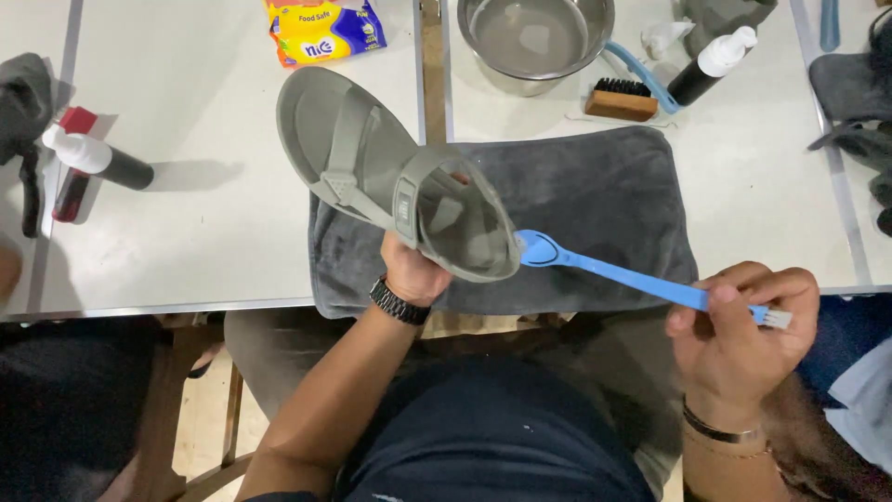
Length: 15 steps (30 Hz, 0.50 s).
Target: The person is scrubbing the sole of a grey sandal using a blue toothbrush and a cleaning solution, working over a grey towel on a white table.
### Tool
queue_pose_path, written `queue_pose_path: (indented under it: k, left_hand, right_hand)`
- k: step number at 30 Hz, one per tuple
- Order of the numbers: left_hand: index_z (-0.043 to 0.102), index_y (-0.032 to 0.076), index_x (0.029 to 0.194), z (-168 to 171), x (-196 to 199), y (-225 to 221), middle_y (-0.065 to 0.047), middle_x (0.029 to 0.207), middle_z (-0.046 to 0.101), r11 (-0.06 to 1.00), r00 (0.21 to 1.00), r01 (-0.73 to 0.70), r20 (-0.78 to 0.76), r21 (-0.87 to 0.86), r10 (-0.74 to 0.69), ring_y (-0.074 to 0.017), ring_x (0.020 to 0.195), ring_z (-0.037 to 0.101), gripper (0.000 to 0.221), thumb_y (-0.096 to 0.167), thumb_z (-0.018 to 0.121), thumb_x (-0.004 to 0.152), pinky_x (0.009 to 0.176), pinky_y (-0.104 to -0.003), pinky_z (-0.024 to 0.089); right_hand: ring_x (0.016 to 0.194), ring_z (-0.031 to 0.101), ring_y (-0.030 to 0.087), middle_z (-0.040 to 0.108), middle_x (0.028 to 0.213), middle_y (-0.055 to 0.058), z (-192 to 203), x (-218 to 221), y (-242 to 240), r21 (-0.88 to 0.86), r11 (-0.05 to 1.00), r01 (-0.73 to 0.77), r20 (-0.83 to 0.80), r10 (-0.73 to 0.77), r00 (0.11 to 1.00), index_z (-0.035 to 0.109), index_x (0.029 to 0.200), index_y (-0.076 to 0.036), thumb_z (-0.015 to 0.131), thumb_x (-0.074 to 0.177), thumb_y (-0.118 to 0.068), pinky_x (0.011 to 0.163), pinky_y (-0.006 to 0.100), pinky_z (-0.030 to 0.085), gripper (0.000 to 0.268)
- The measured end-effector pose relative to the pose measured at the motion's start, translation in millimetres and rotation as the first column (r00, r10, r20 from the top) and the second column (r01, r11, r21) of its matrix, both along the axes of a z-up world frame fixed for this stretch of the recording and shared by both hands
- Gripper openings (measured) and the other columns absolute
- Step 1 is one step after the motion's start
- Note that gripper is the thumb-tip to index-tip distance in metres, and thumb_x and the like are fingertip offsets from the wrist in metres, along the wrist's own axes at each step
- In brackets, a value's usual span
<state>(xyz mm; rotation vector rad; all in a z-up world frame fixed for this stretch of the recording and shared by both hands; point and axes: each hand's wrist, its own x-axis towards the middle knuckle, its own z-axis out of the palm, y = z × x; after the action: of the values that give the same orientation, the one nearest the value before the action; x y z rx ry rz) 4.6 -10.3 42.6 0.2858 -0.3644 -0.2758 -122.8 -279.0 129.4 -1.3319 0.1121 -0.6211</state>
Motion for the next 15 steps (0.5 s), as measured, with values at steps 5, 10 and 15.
queue_pose_path:
  k: [5, 10, 15]
  left_hand:
    - [0.059, 0.003, 0.142, -17, -9, -1, -0.018, 0.140, 0.063, 0.992, 0.996, -0.081, -0.014, 0.101, 0.083, -0.0362, 0.130, 0.059, 0.055, 0.039, 0.065, 0.102, 0.116, -0.057, 0.046]
    - [0.062, 0.002, 0.138, -28, -7, -13, -0.015, 0.134, 0.067, 0.990, 0.997, -0.072, 0.028, 0.125, 0.069, -0.0334, 0.124, 0.063, 0.047, 0.033, 0.061, 0.104, 0.111, -0.052, 0.051]
    - [0.072, 0.004, 0.114, -60, 0, -6, -0.009, 0.093, 0.075, 0.983, 0.988, -0.065, -0.129, 0.172, 0.088, -0.0248, 0.083, 0.069, 0.028, 0.025, 0.062, 0.099, 0.079, -0.040, 0.059]
  right_hand:
    - [0.050, 0.063, 0.022, 0.059, 0.078, 0.012, -16, -3, 3, 0.089, 0.980, -0.175, 0.137, 0.162, 0.977, 0.048, 0.093, -0.013, 0.065, 0.101, -0.008, 0.039, 0.024, 0.050, 0.020]
    - [0.057, 0.071, 0.032, 0.068, 0.084, 0.020, -71, -14, 19, 0.135, 0.960, -0.247, -0.090, 0.260, 0.961, 0.053, 0.088, -0.005, 0.072, 0.089, 0.001, 0.052, 0.038, 0.064, 0.020]
    - [0.068, 0.074, 0.013, 0.078, 0.076, 0.005, -67, -9, 22, -0.357, 0.859, -0.367, -0.344, 0.244, 0.907, 0.071, 0.110, -0.001, 0.081, 0.083, -0.012, 0.066, 0.026, 0.064, 0.030]
